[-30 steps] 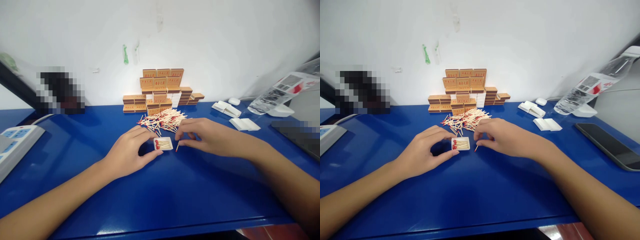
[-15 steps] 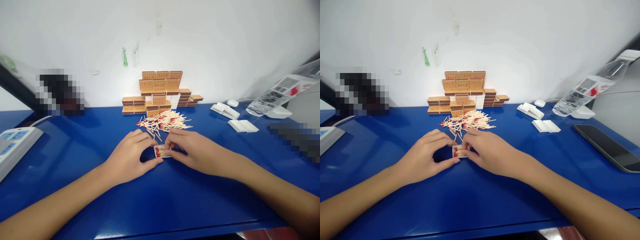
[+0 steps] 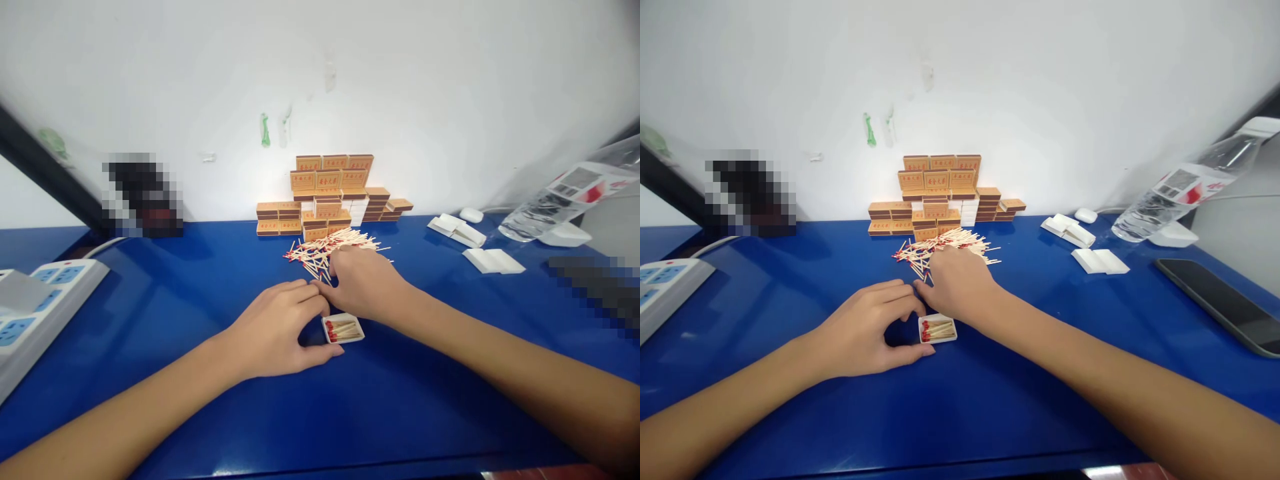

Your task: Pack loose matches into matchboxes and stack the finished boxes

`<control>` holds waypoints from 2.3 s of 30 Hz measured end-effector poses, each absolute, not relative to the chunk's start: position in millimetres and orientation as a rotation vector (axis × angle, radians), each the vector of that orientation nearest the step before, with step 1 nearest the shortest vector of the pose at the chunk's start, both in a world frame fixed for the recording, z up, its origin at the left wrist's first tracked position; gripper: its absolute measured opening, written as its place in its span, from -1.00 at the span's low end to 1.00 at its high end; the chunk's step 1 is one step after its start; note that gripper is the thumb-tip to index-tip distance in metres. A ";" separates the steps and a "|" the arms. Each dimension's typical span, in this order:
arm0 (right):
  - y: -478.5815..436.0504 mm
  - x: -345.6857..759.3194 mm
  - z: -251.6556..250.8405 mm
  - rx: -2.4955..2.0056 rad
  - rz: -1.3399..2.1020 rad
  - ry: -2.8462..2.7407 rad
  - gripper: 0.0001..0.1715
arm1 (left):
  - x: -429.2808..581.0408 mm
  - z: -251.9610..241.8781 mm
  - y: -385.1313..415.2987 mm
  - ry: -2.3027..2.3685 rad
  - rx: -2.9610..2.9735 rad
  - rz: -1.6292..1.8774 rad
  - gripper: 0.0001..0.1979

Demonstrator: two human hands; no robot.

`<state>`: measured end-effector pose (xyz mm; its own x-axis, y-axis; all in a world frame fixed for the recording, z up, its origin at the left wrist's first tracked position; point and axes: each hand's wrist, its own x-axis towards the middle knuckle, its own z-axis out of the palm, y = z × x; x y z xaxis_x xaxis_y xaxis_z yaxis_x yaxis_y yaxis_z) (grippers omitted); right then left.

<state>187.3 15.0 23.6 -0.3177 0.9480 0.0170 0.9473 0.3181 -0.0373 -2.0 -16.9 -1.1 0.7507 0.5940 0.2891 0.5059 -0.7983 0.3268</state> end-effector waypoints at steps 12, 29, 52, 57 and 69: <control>6.6 232.2 34.2 -1.702 0.259 -2.693 -0.73 | -4.9 -3.0 -15.1 0.969 2.694 0.559 -0.66; 23.5 217.2 33.7 -1.704 0.276 -2.391 -0.70 | -0.6 2.0 -26.7 0.912 2.669 0.411 -0.67; 37.2 181.6 47.7 -1.820 0.048 -2.595 -0.77 | -1.3 2.4 -30.7 0.804 2.732 0.289 -0.64; 43.7 170.9 40.7 -1.817 0.072 -2.561 -0.68 | -2.2 -0.3 -29.6 0.784 2.756 0.331 -0.63; 38.5 163.9 22.7 -1.652 0.052 -2.632 -0.74 | -2.5 -0.4 -29.5 0.792 2.742 0.340 -0.62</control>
